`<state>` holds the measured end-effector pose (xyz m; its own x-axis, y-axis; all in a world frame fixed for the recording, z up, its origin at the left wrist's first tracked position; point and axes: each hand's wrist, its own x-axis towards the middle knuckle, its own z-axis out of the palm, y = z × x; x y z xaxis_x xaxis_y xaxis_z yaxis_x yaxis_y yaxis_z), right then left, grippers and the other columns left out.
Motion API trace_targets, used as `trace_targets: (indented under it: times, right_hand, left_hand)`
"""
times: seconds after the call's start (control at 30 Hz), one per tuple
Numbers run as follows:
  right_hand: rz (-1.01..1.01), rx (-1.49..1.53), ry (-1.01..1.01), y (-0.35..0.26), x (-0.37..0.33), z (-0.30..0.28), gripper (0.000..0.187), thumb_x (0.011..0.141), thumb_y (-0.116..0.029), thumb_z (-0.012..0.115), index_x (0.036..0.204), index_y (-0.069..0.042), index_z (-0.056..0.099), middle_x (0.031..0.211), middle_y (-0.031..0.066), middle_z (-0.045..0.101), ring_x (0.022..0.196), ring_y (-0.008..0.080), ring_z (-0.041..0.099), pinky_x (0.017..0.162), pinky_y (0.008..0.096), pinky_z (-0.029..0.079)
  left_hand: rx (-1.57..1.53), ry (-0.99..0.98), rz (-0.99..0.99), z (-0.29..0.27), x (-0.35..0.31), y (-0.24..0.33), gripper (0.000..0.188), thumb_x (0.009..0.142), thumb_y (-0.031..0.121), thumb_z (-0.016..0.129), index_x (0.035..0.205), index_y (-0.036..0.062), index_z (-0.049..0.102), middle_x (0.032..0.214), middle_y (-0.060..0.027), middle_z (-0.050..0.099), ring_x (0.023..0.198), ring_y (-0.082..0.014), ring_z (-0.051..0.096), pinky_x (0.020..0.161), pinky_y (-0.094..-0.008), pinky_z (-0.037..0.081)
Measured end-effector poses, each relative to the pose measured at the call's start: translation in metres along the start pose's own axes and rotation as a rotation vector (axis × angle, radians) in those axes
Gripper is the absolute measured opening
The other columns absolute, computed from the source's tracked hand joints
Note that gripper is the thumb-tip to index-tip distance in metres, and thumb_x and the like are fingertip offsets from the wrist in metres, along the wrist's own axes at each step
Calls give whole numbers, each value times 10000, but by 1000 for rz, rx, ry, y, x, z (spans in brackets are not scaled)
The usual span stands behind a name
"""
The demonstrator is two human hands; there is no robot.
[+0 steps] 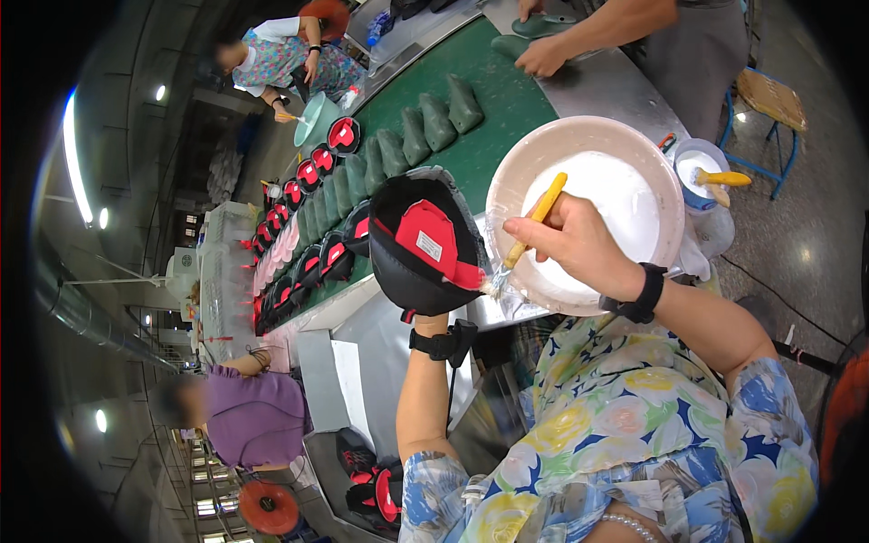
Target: The recorder is using a brush to apply glue to the internal edges and uppers of shoes in a manufacturing line.
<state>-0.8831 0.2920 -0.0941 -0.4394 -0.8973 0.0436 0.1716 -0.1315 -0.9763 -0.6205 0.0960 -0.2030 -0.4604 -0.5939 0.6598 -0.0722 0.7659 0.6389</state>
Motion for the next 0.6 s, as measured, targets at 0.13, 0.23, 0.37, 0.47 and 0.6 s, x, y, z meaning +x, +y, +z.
trace_targets:
  times: [0.13, 0.23, 0.37, 0.47, 0.6]
  right_hand:
    - [-383, -154, 51, -16, 10, -22, 267, 867, -230, 779, 913, 18, 692, 740, 72, 693, 655, 105, 642, 604, 260, 497]
    - [-673, -328, -47, -32, 18, -41, 195, 872, -163, 766, 969, -36, 655, 825, 72, 701, 739, 172, 671, 677, 276, 507]
    - [-1004, -389, -302, -47, 16, -35, 146, 871, -136, 753, 970, -86, 659, 963, 49, 690, 926, 254, 665, 845, 362, 519]
    - [-1214, -366, -521, -50, 15, -21, 146, 861, -147, 730, 962, -89, 642, 950, 57, 671, 924, 250, 651, 865, 358, 513]
    - [-1315, -592, -512, -45, 28, -18, 140, 863, -147, 710, 941, -73, 621, 910, 64, 652, 904, 262, 647, 867, 366, 512]
  left_hand:
    - [3, 8, -20, -25, 16, -3, 613, 962, 255, 650, 1478, 57, 387, 1457, -108, 495, 1333, -243, 490, 1103, -386, 424]
    - [-14, 11, -29, -23, -13, 8, 616, 962, 256, 650, 1480, 58, 383, 1458, -109, 493, 1334, -245, 489, 1104, -387, 423]
    - [-34, -4, -39, 22, -43, 25, 621, 962, 258, 650, 1483, 59, 377, 1460, -111, 491, 1337, -248, 487, 1105, -387, 422]
    - [-67, -36, -37, 44, -60, 33, 624, 962, 259, 650, 1485, 60, 373, 1462, -113, 489, 1338, -250, 485, 1106, -388, 421]
    - [-77, -66, -42, 53, -59, 38, 629, 962, 260, 650, 1487, 61, 368, 1464, -115, 487, 1341, -253, 483, 1107, -389, 419]
